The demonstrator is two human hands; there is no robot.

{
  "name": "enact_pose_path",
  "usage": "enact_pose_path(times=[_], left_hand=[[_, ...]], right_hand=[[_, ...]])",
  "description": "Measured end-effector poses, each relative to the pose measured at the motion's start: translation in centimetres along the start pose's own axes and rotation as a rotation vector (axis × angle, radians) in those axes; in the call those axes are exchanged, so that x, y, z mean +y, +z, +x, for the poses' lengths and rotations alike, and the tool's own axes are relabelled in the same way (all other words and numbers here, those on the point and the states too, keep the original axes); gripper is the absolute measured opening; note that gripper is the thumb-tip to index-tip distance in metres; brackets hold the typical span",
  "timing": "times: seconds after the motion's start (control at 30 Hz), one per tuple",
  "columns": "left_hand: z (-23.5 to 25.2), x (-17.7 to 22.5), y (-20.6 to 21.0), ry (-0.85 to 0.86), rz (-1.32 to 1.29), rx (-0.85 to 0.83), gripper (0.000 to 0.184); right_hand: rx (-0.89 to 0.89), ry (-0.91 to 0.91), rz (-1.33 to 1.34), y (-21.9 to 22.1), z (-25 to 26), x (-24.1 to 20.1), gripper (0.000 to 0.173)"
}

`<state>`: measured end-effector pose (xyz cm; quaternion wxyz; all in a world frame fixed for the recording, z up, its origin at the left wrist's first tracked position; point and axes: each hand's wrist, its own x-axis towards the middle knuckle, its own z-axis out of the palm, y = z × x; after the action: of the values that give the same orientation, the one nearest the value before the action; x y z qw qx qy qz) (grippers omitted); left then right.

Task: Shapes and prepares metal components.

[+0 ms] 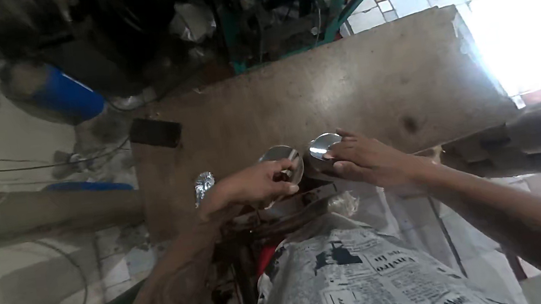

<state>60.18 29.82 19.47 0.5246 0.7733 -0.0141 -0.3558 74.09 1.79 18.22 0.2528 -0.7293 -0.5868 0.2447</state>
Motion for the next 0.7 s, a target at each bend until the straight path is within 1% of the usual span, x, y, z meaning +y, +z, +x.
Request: enact_pose_path(times=[0.13, 0.23, 0.3, 0.33, 0.43, 0.5, 0.6, 0.63, 0.7], left_hand=[[0.3, -0.6, -0.5, 0.031, -0.091, -0.032, 0.040], [0.3, 0.1, -1.0, -0.014, -0.113, -0.073, 0.045], [0.3, 0.4, -1.1, -0.042, -0.124, -0.086, 0.046], [0.1, 0.7, -0.9, -0.061, -0.124, -0.071, 0.043], [-0.1, 0.6, -0.5, -0.064, -0.132, 0.017, 0.039], [0.2, 0.6, 0.0, -0.081, -0.064, 0.079, 0.042], [0.9, 1.2, 1.4, -0.121, 0.169, 0.203, 0.046], [1.0, 1.5, 1.4, -0.120, 0.217, 0.207, 0.044], [0.6, 1.6, 0.7, -0.066, 0.222, 0.161, 0.046]], right_hand=[[0.052, -0.044, -0.010, 0.4, -0.1, 0.7, 0.056], [0.142, -0.064, -0.001, 1.0, -0.1, 1.2, 0.039], [0.132, -0.033, -0.001, 1.2, -0.2, 1.0, 0.028], [0.109, -0.005, -0.002, 1.2, -0.3, 0.7, 0.027], [0.054, 0.054, -0.007, 0.7, 0.0, 0.1, 0.035], [0.074, 0.028, -0.034, 0.7, 0.1, 0.0, 0.035], [0.124, -0.001, -0.068, 1.1, -0.1, -0.2, 0.030], [0.130, -0.001, -0.076, 1.1, -0.1, -0.2, 0.029], [0.119, 0.015, -0.069, 1.0, -0.1, -0.6, 0.027]])
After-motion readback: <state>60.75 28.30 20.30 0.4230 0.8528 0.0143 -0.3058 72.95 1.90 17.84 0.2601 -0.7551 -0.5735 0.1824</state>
